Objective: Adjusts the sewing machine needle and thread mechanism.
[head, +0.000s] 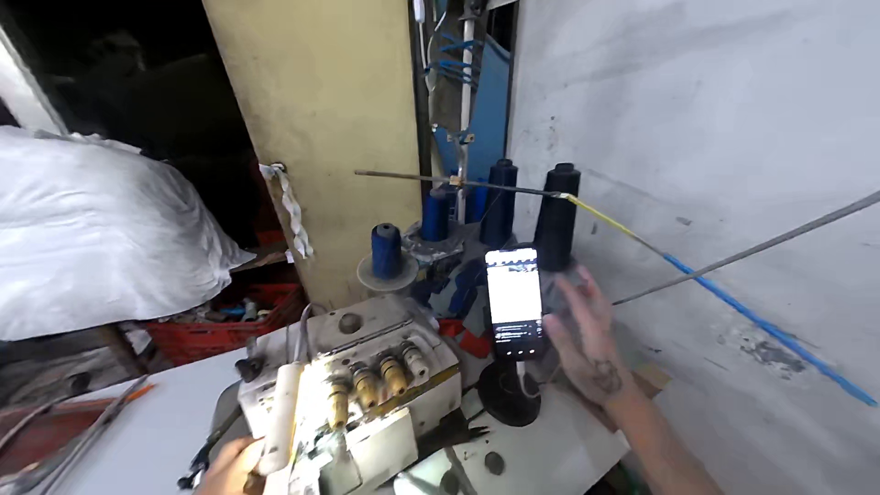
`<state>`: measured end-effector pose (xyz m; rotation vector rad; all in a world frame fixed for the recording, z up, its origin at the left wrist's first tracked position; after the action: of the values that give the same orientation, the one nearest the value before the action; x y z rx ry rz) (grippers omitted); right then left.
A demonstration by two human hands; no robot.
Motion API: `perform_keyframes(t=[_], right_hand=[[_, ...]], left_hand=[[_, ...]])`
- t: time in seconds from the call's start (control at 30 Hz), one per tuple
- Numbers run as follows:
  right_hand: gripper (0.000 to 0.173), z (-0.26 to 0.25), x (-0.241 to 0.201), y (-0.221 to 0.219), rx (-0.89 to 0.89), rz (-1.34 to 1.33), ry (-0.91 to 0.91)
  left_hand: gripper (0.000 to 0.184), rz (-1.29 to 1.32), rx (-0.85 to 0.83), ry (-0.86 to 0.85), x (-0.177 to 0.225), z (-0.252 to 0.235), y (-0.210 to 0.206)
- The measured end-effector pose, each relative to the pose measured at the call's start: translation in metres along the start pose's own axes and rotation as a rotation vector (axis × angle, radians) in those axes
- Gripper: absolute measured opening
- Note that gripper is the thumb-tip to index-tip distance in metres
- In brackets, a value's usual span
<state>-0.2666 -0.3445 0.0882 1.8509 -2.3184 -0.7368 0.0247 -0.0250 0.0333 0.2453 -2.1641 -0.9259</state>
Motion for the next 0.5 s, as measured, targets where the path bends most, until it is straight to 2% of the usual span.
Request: perform_keyframes(t=[0.07, 0.1, 0.13, 0.23, 0.27, 0.33, 0.43, 0.5], right_hand=[[0.057, 0.018, -0.024, 0.007, 0.052, -0.104, -0.018], [0.050, 0.033, -0.041, 0.005, 0.031, -0.195, -0.011], [0.042, 0.049, -0.060, -0.002, -0.062, -0.289, -0.006], [0.032, 0.101, -0.108, -0.036, -0.597, -0.480, -0.107], [0.031, 0.117, -0.115, -0.048, -0.673, -0.481, -0.142], [0.027, 0.133, -0.120, -0.068, -0.674, -0.475, -0.178], [0.024, 0.129, -0.118, -0.084, -0.610, -0.326, -0.184], [0.029, 0.124, -0.110, -0.089, -0.689, -0.210, -0.199]], left_hand=[[0.026, 0.017, 0.051, 0.014, 0.004, 0.002, 0.001], [0.026, 0.016, 0.098, 0.028, 0.003, 0.003, 0.001], [0.025, 0.016, 0.136, 0.045, 0.001, 0.002, 0.000], [0.019, 0.033, 0.128, 0.113, -0.007, -0.002, -0.003], [0.017, 0.040, 0.107, 0.131, -0.009, -0.002, -0.005], [0.015, 0.053, 0.079, 0.160, -0.011, -0.003, -0.006], [0.012, 0.089, 0.029, 0.220, -0.012, -0.004, -0.007], [0.014, 0.124, -0.002, 0.260, -0.013, -0.004, -0.008]])
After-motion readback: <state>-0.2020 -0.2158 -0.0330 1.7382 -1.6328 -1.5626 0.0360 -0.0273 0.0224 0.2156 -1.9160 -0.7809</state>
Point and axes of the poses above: each hand's wrist, its own z-axis away from the middle knuckle, its own y-axis out of the back of the hand, x = y × z, the point moved 5 cm from there along -z, towards the middle knuckle, and after that the axes turned 10 degrees about y, right-handed, at the moved point
